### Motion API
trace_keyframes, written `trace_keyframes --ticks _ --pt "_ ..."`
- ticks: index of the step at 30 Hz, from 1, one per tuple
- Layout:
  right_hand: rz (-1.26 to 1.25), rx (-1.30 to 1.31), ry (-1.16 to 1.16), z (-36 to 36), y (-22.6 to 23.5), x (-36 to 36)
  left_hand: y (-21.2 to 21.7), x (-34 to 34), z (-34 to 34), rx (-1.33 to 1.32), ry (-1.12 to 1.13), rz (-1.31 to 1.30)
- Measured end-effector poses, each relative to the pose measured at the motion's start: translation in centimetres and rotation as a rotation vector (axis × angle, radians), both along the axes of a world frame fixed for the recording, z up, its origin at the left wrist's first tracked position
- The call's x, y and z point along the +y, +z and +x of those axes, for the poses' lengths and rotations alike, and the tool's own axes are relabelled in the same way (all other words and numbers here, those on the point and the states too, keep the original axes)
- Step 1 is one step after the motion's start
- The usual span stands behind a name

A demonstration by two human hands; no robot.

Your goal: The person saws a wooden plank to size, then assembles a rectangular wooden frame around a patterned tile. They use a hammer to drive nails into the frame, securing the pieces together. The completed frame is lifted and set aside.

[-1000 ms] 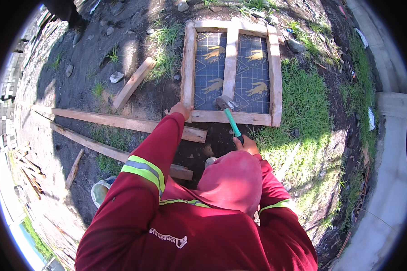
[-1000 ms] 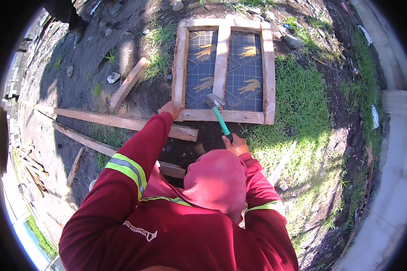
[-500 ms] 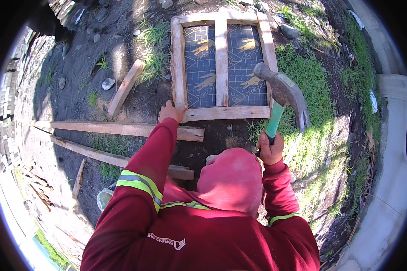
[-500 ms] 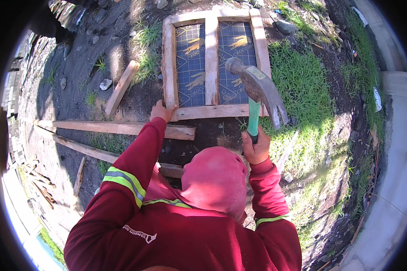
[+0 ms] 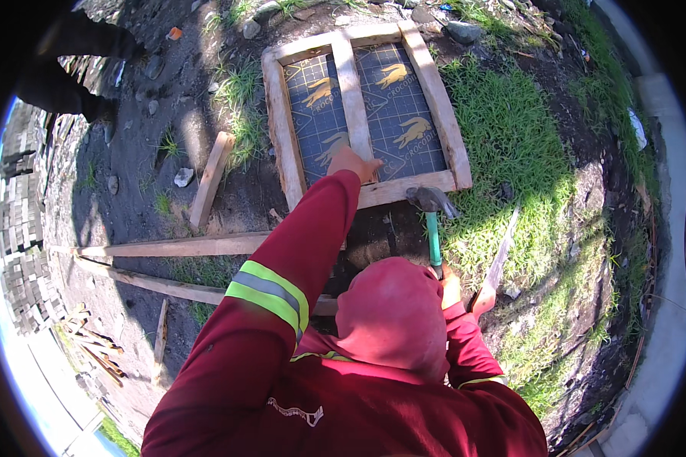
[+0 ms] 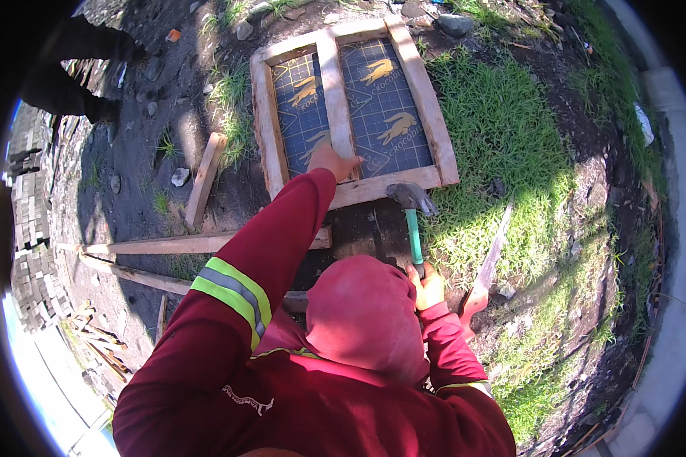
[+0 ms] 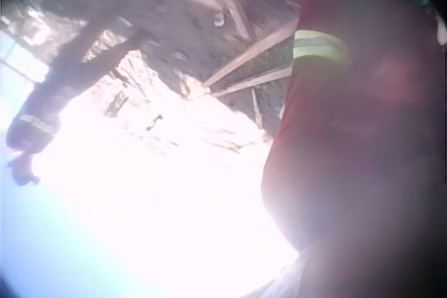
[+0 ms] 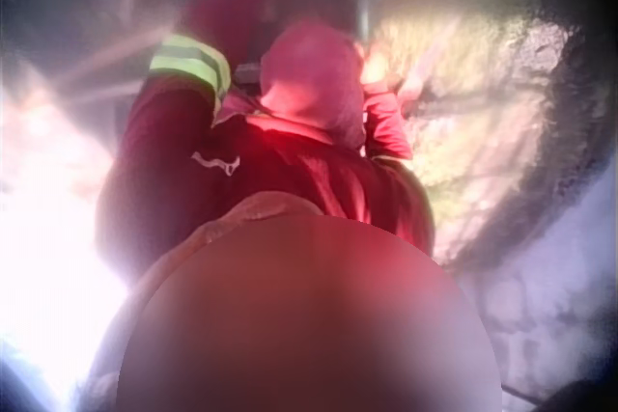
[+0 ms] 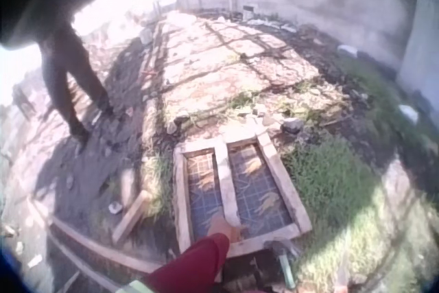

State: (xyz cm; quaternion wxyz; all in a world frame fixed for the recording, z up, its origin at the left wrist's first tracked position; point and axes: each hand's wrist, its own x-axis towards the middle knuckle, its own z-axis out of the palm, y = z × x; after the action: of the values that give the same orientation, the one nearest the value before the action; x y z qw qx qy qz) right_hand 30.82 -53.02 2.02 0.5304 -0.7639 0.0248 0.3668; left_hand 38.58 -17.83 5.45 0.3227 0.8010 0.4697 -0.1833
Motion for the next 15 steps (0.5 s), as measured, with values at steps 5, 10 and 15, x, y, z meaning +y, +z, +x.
trace_keyframes --ticks 5,10,15 --pt "0.089 0.113 -0.112 -1.5 -1.1 -0.7 -3.8 1.6 -1.3 -0.038 -0.021 -0.001" --pt "0.051 -0.019 0.010 -1.8 -1.5 -1.0 -7.6 3.9 -5.7 -0.609 0.635 -0.720" --pt "0.138 0.202 -0.147 -1.9 -2.3 -1.0 -8.5 5.1 -6.0 -0.687 0.935 -0.905"
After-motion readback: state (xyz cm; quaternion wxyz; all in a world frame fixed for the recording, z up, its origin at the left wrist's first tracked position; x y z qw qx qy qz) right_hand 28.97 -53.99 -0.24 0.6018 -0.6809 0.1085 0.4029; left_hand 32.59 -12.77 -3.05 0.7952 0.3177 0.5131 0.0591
